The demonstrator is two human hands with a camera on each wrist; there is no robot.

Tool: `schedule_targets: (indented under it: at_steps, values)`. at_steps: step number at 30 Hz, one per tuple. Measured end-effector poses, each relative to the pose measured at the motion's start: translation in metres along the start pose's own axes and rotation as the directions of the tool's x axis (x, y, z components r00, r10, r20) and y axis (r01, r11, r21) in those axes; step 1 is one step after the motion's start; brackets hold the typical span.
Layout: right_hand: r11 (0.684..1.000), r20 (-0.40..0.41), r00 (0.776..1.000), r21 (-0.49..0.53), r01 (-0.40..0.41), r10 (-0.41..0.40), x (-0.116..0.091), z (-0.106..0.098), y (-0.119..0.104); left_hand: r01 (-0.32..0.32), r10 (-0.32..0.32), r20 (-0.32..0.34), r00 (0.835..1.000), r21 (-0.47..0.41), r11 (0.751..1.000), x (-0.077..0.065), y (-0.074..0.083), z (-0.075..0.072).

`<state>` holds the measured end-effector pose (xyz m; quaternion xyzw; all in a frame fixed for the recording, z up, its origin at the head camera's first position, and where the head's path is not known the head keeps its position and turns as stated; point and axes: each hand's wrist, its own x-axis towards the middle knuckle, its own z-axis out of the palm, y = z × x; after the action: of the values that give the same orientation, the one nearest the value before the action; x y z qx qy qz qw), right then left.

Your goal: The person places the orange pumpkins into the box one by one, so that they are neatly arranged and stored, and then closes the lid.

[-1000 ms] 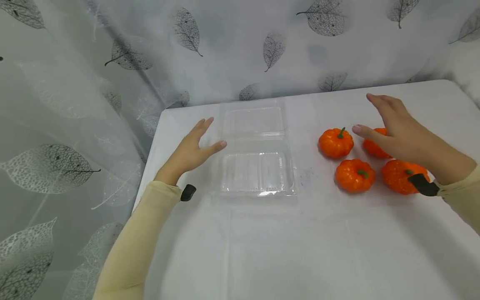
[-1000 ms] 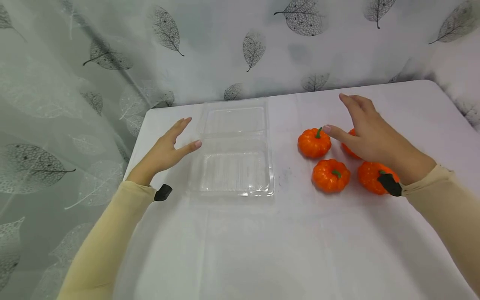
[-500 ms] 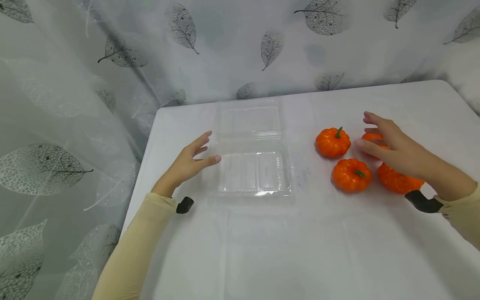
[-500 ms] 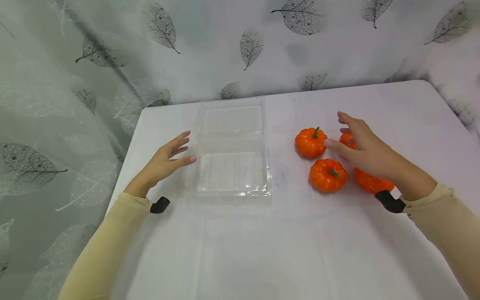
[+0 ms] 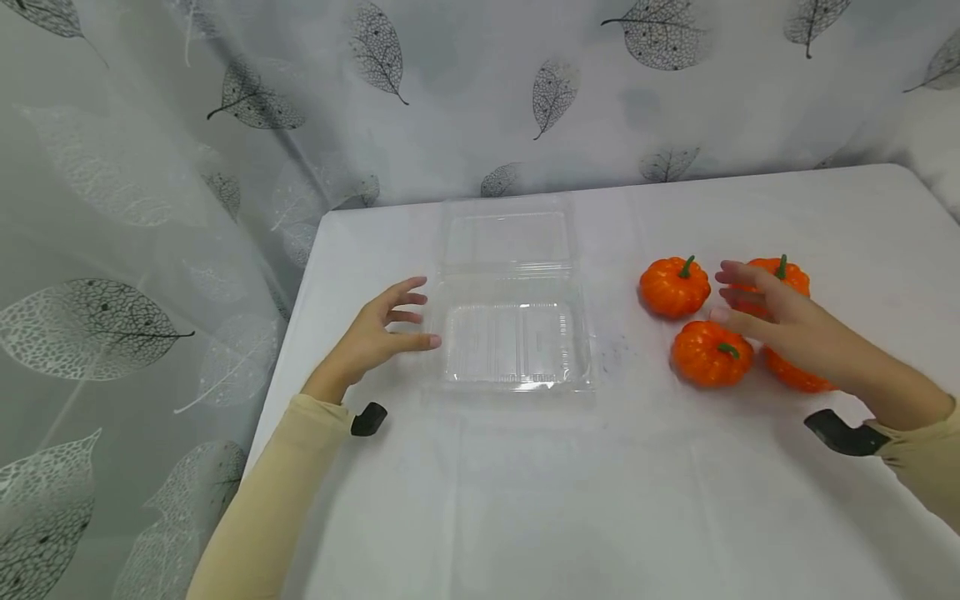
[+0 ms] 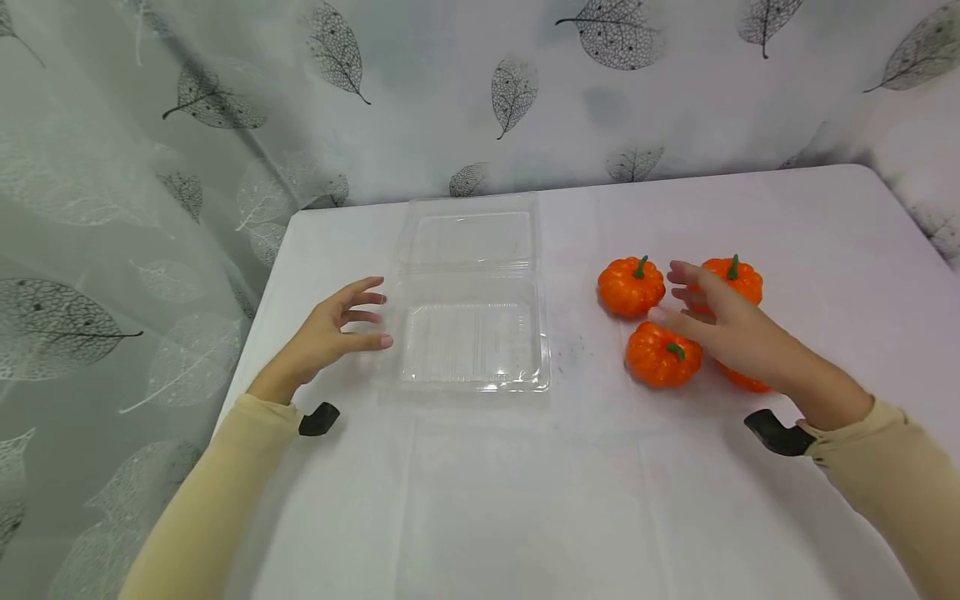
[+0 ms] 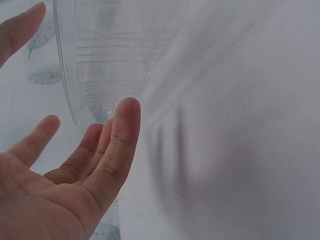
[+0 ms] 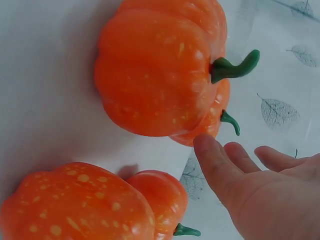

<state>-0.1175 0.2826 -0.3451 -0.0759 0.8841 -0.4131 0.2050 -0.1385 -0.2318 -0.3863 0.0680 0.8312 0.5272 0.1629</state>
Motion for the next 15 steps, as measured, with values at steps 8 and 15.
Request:
schedule_targets:
  at_steps: [8,15]
  values:
    - [0.997,0.019,1.0,-0.082,-0.002,0.003,-0.006,0.01,0.005,0.016,-0.01,0.062,0.998,-0.094,0.995,-0.008,-0.002,0.004]
    - [0.98,0.02,1.0,-0.197,0.009,-0.006,-0.011,0.018,0.009,0.046,-0.039,0.082,0.996,-0.083,0.996,-0.01,-0.003,0.007]
